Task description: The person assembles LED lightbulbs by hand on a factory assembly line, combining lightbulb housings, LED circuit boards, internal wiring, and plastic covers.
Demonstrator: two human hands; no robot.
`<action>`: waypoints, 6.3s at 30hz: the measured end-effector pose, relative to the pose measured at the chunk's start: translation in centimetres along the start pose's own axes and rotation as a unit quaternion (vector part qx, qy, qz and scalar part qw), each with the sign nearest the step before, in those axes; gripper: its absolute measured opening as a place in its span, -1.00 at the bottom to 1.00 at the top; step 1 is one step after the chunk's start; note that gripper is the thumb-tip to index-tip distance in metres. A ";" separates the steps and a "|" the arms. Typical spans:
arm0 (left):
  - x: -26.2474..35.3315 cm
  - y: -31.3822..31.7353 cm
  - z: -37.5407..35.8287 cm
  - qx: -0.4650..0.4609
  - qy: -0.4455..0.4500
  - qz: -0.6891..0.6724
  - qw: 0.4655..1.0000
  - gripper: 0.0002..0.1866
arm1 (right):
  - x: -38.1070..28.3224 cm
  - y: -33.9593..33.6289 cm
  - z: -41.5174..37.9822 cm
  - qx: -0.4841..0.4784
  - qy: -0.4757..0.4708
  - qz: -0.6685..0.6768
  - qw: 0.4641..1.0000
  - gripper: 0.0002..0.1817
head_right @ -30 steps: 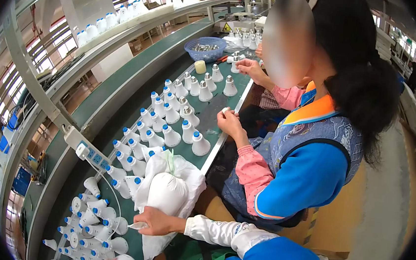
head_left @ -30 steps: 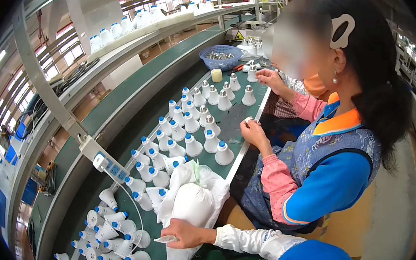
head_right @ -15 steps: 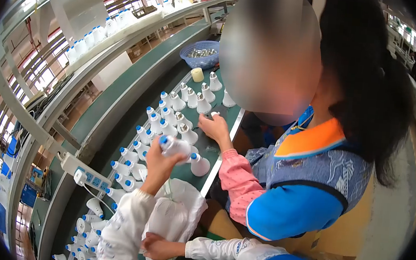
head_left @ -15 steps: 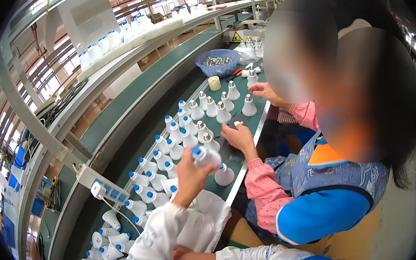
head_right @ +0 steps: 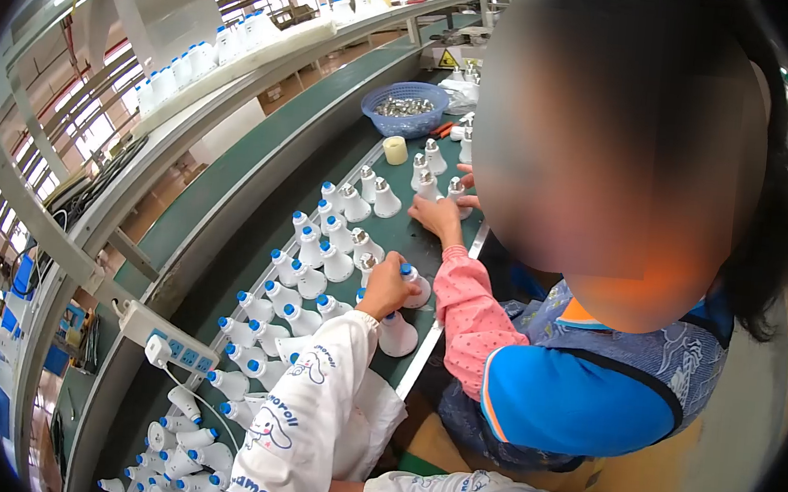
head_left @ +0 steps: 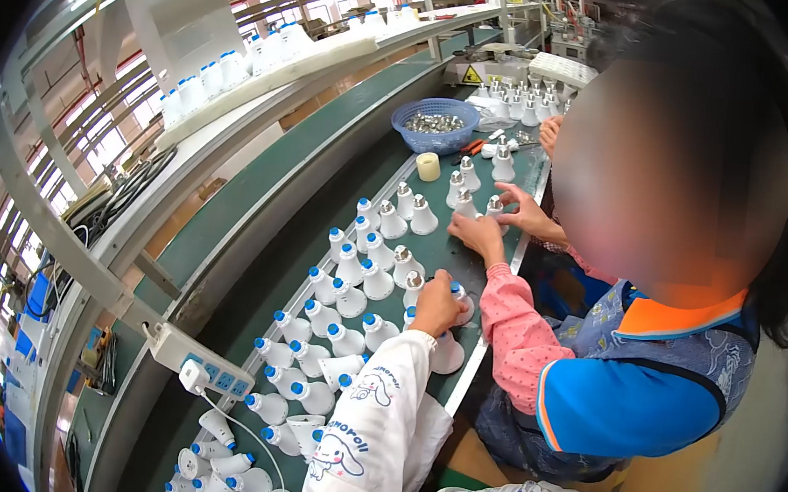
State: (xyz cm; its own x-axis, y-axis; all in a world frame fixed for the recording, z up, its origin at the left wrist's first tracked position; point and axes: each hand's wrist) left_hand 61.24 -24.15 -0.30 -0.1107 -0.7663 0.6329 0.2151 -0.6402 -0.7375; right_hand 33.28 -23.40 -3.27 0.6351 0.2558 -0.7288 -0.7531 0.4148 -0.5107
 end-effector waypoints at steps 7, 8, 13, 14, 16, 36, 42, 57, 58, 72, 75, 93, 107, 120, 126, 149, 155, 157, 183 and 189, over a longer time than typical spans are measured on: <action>0.9 -5.1 -4.0 -0.026 0.014 -0.012 0.999 -0.19 | 0.0 0.5 0.1 -0.014 -0.003 0.000 1.000 -0.83; 0.5 -6.6 -4.9 -0.018 0.051 -0.033 0.998 -0.22 | 0.0 0.9 0.1 -0.014 -0.006 0.001 1.000 -0.83; -5.0 -16.2 -6.4 -0.011 0.036 0.037 0.999 -0.43 | 0.0 1.0 0.1 -0.008 -0.009 0.002 1.000 -0.82; -6.8 -17.9 -5.9 0.009 0.000 0.058 0.998 -0.48 | 0.0 1.1 0.2 -0.009 -0.008 0.000 1.000 -0.82; -9.9 -20.1 -4.6 0.039 -0.052 0.112 0.992 -0.54 | 0.0 1.3 0.4 -0.009 -0.007 0.000 1.000 -0.81; -13.2 -14.3 0.4 0.124 -0.070 0.096 0.985 -0.52 | 0.0 1.6 0.4 -0.021 0.011 -0.035 0.999 -0.75; -6.2 -23.2 -8.6 0.189 0.010 -0.017 0.982 -0.54 | -0.2 1.3 0.3 -0.018 0.027 -0.018 0.999 -0.82; 2.1 -24.5 -47.0 0.307 -0.219 0.124 0.918 -0.53 | -0.5 0.9 1.0 0.023 -0.003 -0.126 0.992 -0.86; 1.7 -23.3 -47.4 0.302 -0.230 0.105 0.919 -0.54 | -0.7 0.8 1.1 0.023 -0.005 -0.118 0.993 -0.87; -5.6 -14.5 -43.8 0.411 -0.226 -0.033 0.883 -0.58 | -2.0 0.0 1.0 0.021 0.007 -0.099 0.995 -0.79; -5.6 -14.4 -43.7 0.420 -0.228 -0.062 0.876 -0.59 | -2.1 0.2 1.1 0.052 -0.015 -0.088 0.995 -0.79; -6.1 -13.8 -43.9 0.429 -0.220 -0.075 0.873 -0.58 | -2.0 1.2 1.6 0.071 -0.076 -0.088 0.991 -0.84; -6.1 -14.0 -44.1 0.420 -0.233 -0.075 0.874 -0.58 | -2.1 1.6 1.6 0.098 -0.076 -0.080 0.989 -0.83; -5.4 -15.2 -43.7 0.359 -0.279 -0.187 0.871 -0.50 | -2.2 1.0 1.7 0.067 -0.062 -0.075 0.993 -0.89; -6.5 -15.7 -44.1 0.316 -0.298 -0.317 0.843 -0.51 | -1.9 1.2 1.7 0.071 -0.067 -0.063 0.993 -0.89; -6.9 -16.1 -44.1 0.270 -0.266 -0.339 0.861 -0.39 | -1.8 1.5 1.8 0.103 -0.069 -0.030 0.992 -0.81; -7.0 -15.2 -44.1 0.295 -0.298 -0.270 0.867 -0.39 | -1.8 1.0 1.7 0.070 -0.052 -0.042 0.995 -0.88; -6.7 -15.8 -43.9 0.281 -0.285 -0.363 0.841 -0.40 | -1.8 1.0 1.7 0.071 -0.052 -0.040 0.995 -0.88; -7.4 -15.2 -44.1 0.275 -0.264 -0.310 0.871 -0.37 | -1.7 1.0 1.8 0.092 -0.057 -0.001 0.994 -0.86; -7.6 -15.9 -44.1 0.248 -0.268 -0.405 0.838 -0.38 | -1.2 1.0 1.6 0.078 -0.058 -0.007 0.995 -0.88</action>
State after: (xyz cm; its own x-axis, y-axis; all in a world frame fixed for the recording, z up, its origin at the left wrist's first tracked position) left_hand 15.90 -10.52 -3.72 0.0085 0.1281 0.9917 0.6722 -0.7349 0.0892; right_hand 31.98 -21.87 -2.17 0.6682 0.3446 -0.6594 -0.7136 0.5477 -0.4369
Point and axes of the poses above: each hand's wrist, its own z-axis towards the middle knuckle, its own y-axis out of the palm, x = y × z, and after that the axes turned 6 degrees about x, right-handed
